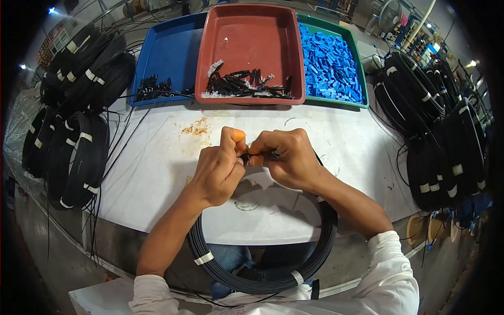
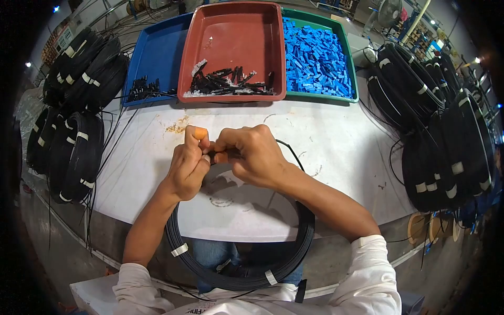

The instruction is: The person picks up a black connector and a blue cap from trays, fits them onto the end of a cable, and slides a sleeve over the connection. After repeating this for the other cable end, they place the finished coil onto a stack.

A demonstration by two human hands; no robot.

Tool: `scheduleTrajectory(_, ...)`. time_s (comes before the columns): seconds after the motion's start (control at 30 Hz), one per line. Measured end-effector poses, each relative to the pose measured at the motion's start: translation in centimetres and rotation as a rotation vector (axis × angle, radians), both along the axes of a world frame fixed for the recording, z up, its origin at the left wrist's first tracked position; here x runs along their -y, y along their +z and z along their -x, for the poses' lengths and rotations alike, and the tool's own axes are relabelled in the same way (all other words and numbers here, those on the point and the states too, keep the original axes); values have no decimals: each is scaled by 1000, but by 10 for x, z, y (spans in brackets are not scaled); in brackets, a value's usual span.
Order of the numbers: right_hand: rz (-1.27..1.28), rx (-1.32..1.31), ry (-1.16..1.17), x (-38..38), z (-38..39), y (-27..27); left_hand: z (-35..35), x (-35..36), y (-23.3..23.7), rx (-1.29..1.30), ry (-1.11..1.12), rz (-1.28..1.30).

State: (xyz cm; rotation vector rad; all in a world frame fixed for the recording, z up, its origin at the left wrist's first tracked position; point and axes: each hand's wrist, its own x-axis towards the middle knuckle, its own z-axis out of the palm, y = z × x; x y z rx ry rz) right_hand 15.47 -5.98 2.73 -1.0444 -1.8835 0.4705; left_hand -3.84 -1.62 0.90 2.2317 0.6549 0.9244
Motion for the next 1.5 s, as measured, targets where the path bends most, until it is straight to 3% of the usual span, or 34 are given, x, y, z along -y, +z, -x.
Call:
scheduleTrajectory(0.03, 97, -128, -1, 0, 2, 1, 0, 0, 2, -36, -18, 87)
scheduleTrajectory(0.17, -24, -66, 17, -4, -1, -2, -8, -5, -13, 186, -74, 273)
scheduleTrajectory(0.23, -195, 244, 26, -4, -4, 3, -10, -6, -16, 345, -122, 351)
scheduleTrajectory(0.37, -438, 426, 56, -9, -6, -3, 0, -10, -9, 201, -95, 306)
scheduleTrajectory(0.43, -429, 429, 112, -19, -14, -7, 3, -8, 2, 152, -121, 401)
scheduleTrajectory(0.57, -367, 367, 101, -38, -31, -19, 17, -45, 10, 269, -48, 254)
scheduleTrajectory(0.67, -254, 408, 111, -39, -34, -28, 20, -88, 5, 395, 136, 244)
scheduleTrajectory(0.83, -301, 451, 39, -39, -33, -30, -10, -109, 42, -99, 196, 117)
scheduleTrajectory(0.87, -301, 454, 30, -39, -34, -31, -19, -117, 41, -96, 187, 114)
scheduleTrajectory(0.93, -312, 432, 33, -40, -37, -31, -38, -138, 33, -134, 42, -129)
scheduleTrajectory(0.97, -311, 438, 28, -40, -37, -31, -47, -146, 31, -200, 91, -178)
scheduleTrajectory(1.07, -289, 464, 50, -39, -35, -29, -71, -185, 10, -184, 24, -132)
scheduleTrajectory(1.2, -263, 445, 42, -40, -35, -29, -81, -176, 27, -497, 218, -353)
scheduleTrajectory(1.5, -296, 463, 56, -41, -34, -34, -96, -185, 22, -467, 138, -275)
